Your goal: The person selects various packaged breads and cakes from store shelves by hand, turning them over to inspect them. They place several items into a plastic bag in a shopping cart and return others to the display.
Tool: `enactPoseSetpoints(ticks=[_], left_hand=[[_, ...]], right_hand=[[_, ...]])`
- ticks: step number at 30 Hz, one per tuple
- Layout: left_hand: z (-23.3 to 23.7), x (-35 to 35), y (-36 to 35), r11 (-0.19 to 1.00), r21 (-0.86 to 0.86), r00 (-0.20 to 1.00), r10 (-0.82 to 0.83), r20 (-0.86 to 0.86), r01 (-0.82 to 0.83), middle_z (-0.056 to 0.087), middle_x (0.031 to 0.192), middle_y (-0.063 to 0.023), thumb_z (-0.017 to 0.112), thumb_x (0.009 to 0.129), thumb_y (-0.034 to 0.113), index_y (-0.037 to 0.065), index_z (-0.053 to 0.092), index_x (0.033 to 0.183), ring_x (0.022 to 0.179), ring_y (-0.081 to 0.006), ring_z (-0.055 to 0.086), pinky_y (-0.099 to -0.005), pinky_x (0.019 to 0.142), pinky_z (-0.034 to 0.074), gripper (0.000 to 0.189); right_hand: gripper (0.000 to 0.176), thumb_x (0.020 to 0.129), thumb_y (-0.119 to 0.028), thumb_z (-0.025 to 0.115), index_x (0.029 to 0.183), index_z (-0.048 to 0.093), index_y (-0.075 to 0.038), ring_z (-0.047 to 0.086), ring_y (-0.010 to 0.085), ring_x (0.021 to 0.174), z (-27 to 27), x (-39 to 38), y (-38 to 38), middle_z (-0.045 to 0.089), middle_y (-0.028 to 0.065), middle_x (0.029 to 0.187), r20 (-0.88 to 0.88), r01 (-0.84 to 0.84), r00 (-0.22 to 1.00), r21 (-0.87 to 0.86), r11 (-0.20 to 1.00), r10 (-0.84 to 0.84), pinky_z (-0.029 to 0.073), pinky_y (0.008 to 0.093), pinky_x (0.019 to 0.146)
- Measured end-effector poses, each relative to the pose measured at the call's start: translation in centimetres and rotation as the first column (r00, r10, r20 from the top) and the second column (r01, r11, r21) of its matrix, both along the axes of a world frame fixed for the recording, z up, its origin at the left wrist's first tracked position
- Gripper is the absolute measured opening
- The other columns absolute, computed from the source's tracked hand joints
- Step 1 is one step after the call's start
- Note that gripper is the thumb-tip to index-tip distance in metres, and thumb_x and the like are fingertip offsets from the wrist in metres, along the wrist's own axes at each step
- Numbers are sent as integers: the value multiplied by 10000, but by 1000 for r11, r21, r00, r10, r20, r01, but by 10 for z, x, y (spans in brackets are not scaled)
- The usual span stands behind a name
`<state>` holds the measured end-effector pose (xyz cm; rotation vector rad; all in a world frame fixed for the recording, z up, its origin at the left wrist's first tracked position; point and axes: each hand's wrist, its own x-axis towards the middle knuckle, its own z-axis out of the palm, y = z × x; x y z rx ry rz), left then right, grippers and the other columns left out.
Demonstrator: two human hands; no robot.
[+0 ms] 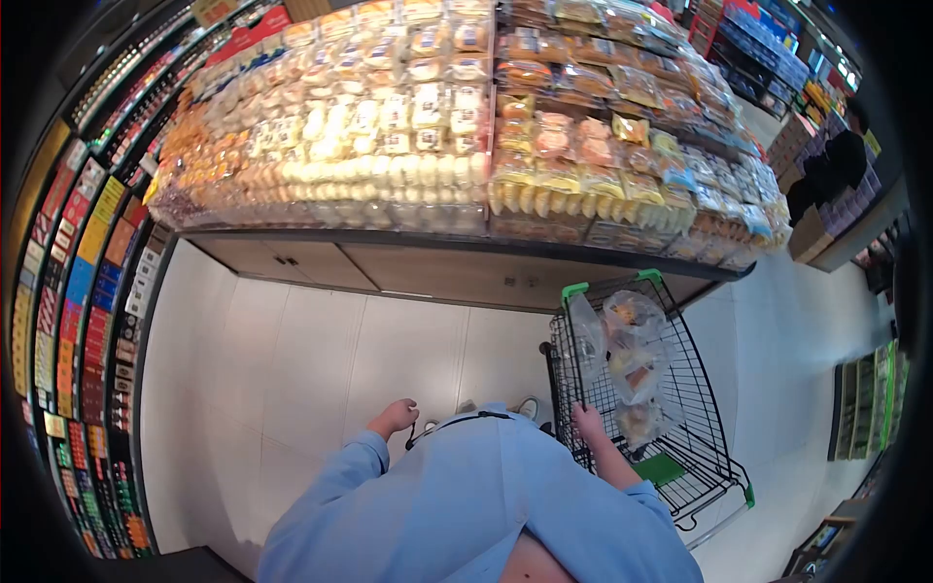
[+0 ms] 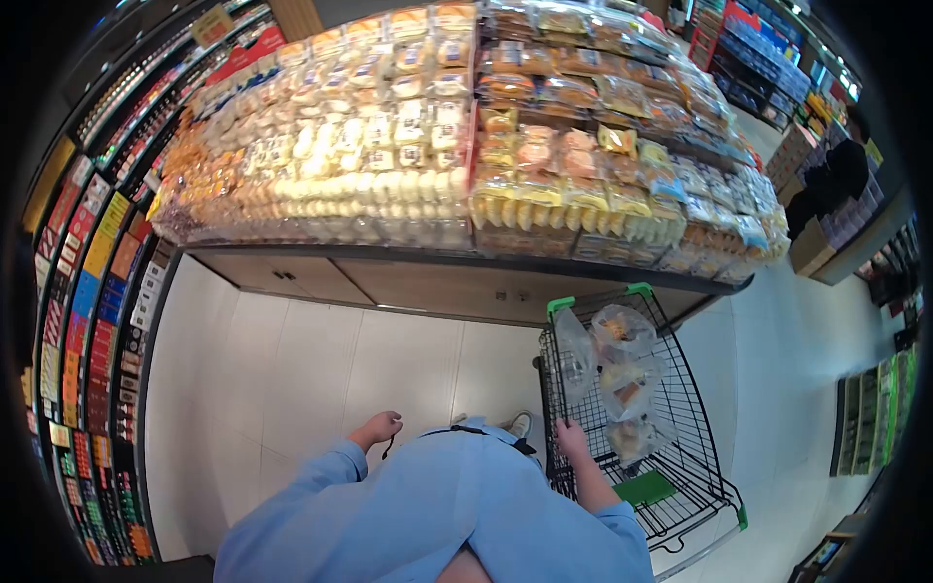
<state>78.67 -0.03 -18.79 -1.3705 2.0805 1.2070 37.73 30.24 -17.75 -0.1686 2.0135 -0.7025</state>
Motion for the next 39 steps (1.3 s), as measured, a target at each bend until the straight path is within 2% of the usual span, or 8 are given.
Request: enactPoseSetpoints(ticks=[6,16,21,23,25,27,31,39], left_hand=[[-19,144,11,993,36,993,110,50,-112,678,1127,-236,574,868,305,-16,668,1151,1084,-384,636,-426,969,489,438],[-27,330,39,997,-53,988,72,140,-65,660,1086,-273,487,863,272,-28,705,945,1046,-437,609,-485,935,482,380],[-29,321,55,963,-146,973,220,-66,-227,663,1003,-262,468,852,247,-19,683,838,979,-433,614,-505,877,487,343],[-38,312,58,971,-55,971,231,-55,-234,674,978,-247,503,847,230,-13,682,809,976,-419,623,-488,863,499,304],[-14,290,46,998,41,998,-50,29,49,687,988,-238,560,862,215,-16,694,905,988,-413,635,-459,872,509,271],[-10,274,27,996,57,997,68,-21,-67,688,997,-238,568,867,215,-16,691,938,992,-410,638,-454,877,510,271],[-3,270,10,838,184,819,543,-186,-514,693,1033,-237,600,888,216,-14,680,1070,1009,-398,648,-431,898,512,303],[-11,279,-105,937,-56,937,348,38,-346,684,1079,-256,601,901,277,-13,634,1204,1057,-391,646,-419,948,502,421]], right_hand=[[440,983,-399,534,1272,484,-72,662,241,722,3,23,-12,635,116,1054,193,196,964,-58,979,-182,535,365,515],[296,948,-289,585,1075,610,-22,621,205,525,-16,62,-48,677,98,784,-200,58,979,34,998,-50,469,343,421],[345,917,-324,606,997,655,7,656,218,577,-2,69,-91,697,116,761,-104,-24,994,102,995,35,507,349,490],[406,911,-360,605,943,679,38,681,237,638,-7,65,-109,708,120,769,-154,-371,886,333,867,438,537,362,590],[415,907,-372,605,945,686,33,685,239,691,-1,72,-132,709,139,812,-143,-403,868,357,843,476,540,368,618],[432,899,-396,607,949,701,22,693,241,795,-3,81,-152,712,177,899,-113,-475,822,404,782,558,547,381,673],[408,891,-323,641,1183,636,-38,685,236,926,-4,94,-174,673,114,1041,219,-359,927,293,886,303,549,426,770],[253,888,-243,600,1057,671,-69,650,188,869,-19,110,-217,684,79,953,380,-576,780,123,808,498,553,381,728]])
